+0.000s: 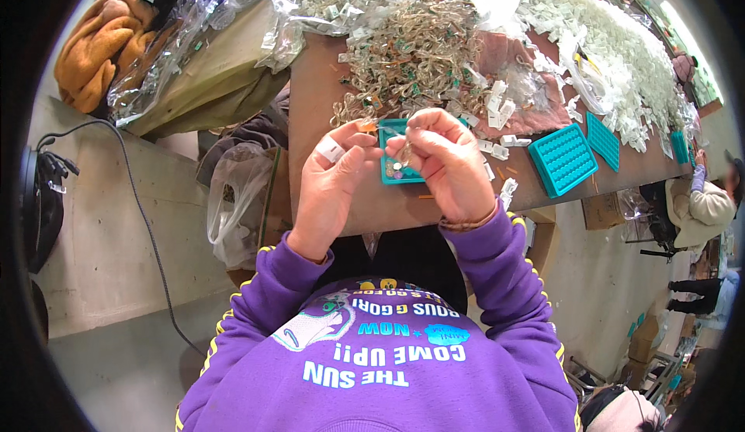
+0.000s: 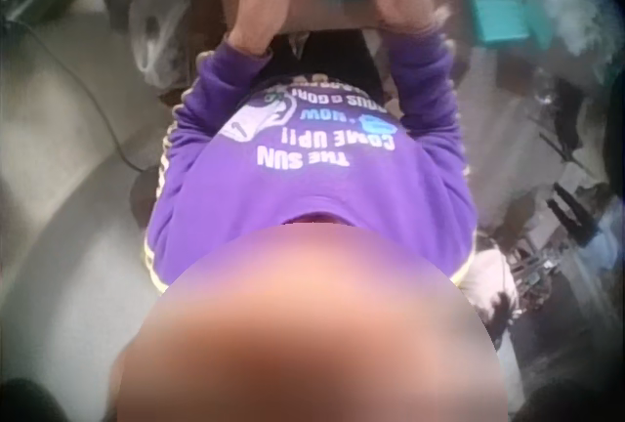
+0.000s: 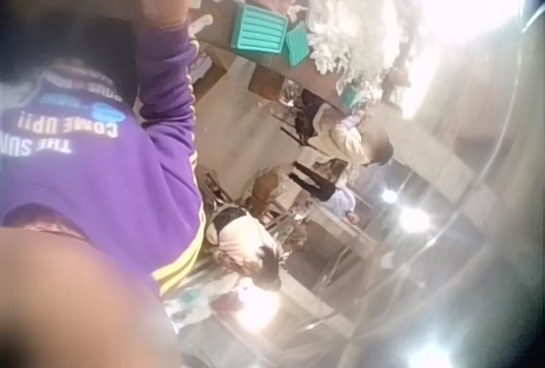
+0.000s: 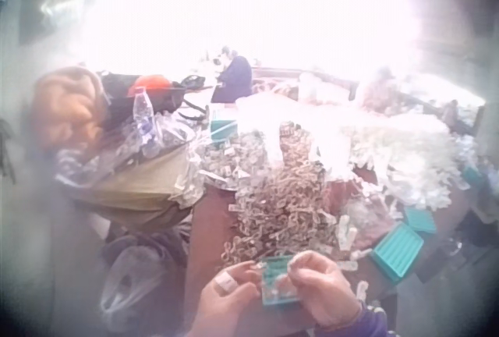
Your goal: The person repeatedly picks small white plastic housings and thin wires from a cluttered table, inserts the wires into the housings, and places the assembled units into a teal tray. The person handles items one at a time and continues the same assembly cycle throughout the clip.
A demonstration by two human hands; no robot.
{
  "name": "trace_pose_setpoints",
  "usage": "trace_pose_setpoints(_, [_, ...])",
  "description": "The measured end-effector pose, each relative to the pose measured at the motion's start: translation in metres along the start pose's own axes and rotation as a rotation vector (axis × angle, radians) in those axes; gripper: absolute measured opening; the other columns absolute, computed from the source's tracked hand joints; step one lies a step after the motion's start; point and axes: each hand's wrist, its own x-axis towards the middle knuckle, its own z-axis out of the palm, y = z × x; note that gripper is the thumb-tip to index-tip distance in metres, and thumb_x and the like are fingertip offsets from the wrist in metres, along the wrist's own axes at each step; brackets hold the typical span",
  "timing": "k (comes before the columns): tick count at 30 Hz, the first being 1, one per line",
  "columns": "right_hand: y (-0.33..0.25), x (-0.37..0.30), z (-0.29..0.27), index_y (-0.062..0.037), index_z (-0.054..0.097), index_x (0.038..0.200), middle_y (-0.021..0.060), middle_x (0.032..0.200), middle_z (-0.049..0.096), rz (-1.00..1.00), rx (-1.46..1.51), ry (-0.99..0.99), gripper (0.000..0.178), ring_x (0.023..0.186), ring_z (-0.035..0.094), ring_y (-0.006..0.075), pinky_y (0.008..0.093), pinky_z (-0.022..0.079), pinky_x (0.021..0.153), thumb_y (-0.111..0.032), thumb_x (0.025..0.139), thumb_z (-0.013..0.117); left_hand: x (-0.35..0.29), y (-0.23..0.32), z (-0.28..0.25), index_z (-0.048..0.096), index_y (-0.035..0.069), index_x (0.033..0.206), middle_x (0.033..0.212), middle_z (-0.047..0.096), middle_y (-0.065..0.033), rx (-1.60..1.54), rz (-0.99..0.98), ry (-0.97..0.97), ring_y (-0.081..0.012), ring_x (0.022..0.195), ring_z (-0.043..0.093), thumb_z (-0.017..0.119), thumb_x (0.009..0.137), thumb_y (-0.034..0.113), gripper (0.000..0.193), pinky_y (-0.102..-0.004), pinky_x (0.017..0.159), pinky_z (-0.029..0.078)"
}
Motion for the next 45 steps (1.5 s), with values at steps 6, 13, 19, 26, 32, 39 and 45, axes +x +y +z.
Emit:
trace_pose_setpoints(6, [0.023, -0.012, 0.012, -0.002, 0.059, 0.101, 0.0045, 0.088, 0.062, 0.036, -0.028, -0.04, 0.009, 0.083, 0.065, 0.0161, 0.0249, 0.048, 0.07, -0.005, 0.092, 0.06, -0.007, -0.004, -0.006, 0.062, 0.001, 0.113, 0.094, 0.067, -0.0055, 0.167, 0.274, 0.106, -0.0099, 0.085, 0.062, 0.066, 0.091, 0.007, 0.023, -0.0231, 0.075, 0.049])
trace_pose_setpoints(13, [0.033, -0.02, 0.014, -0.0031, 0.059, 0.101, 0.004, 0.088, 0.063, -0.048, -0.105, -0.007, 0.01, 0.083, 0.064, 0.0136, 0.0241, 0.048, 0.07, -0.005, 0.092, 0.063, -0.008, 0.005, -0.008, 0.062, -0.001, 0.111, 0.095, 0.068, -0.006, 0.007, 0.16, 0.094, -0.0096, 0.082, 0.061, 0.063, 0.094, 0.01, 0.02, -0.0229, 0.076, 0.049])
trace_pose_setpoints(19, [0.027, -0.02, 0.02, -0.0027, 0.061, 0.103, 0.0068, 0.096, 0.063, -0.129, -0.32, 0.101, 0.015, 0.085, 0.064, 0.0178, 0.0294, 0.05, 0.076, -0.004, 0.089, 0.065, -0.008, 0.003, -0.011, 0.061, -0.001, 0.112, 0.099, 0.066, -0.0071, -0.122, 0.093, 0.048, -0.0123, 0.09, 0.062, 0.062, 0.095, 0.011, 0.02, -0.0247, 0.083, 0.05])
trace_pose_setpoints(26, [0.025, -0.018, 0.029, -0.0046, 0.065, 0.093, 0.0083, 0.089, 0.063, -0.884, -1.535, -0.001, 0.021, 0.088, 0.061, 0.0292, 0.039, 0.05, 0.078, 0.001, 0.074, 0.07, -0.02, -0.007, 0.003, 0.065, 0.001, 0.105, 0.096, 0.067, -0.0018, 0.106, 0.089, 0.134, -0.0054, 0.084, 0.058, 0.068, 0.091, 0.012, 0.018, -0.0203, 0.076, 0.047])
trace_pose_setpoints(32, [0.042, -0.013, 0.027, -0.0023, 0.065, 0.091, 0.0107, 0.083, 0.065, -0.836, -1.407, 0.049, 0.016, 0.073, 0.065, 0.0259, 0.0319, 0.052, 0.066, 0.003, 0.076, 0.069, -0.02, -0.002, -0.007, 0.057, 0.0, 0.116, 0.108, 0.064, -0.0066, -0.144, -0.114, 0.141, -0.0111, 0.094, 0.06, 0.063, 0.094, 0.014, 0.027, -0.0239, 0.083, 0.048])
trace_pose_setpoints(39, [0.027, -0.015, 0.014, 0.0037, 0.063, 0.097, 0.0069, 0.087, 0.068, -0.178, -0.6, 0.077, 0.01, 0.079, 0.066, 0.0118, 0.0258, 0.053, 0.072, -0.001, 0.089, 0.065, -0.019, 0.008, -0.016, 0.037, -0.004, 0.136, 0.138, 0.045, -0.0209, -0.514, -0.206, -0.045, -0.0312, 0.131, 0.044, 0.046, 0.091, -0.003, 0.046, -0.043, 0.114, 0.036])
trace_pose_setpoints(45, [0.02, -0.018, 0.011, 0.0009, 0.064, 0.1, 0.0033, 0.089, 0.067, 0.089, -0.304, -0.029, 0.014, 0.076, 0.063, 0.0087, 0.0212, 0.049, 0.07, -0.01, 0.091, 0.065, -0.026, 0.011, -0.017, 0.05, -0.003, 0.128, 0.114, 0.063, -0.0106, 0.022, -0.151, -0.072, -0.0171, 0.11, 0.059, 0.057, 0.094, 0.008, 0.036, -0.0296, 0.097, 0.046])
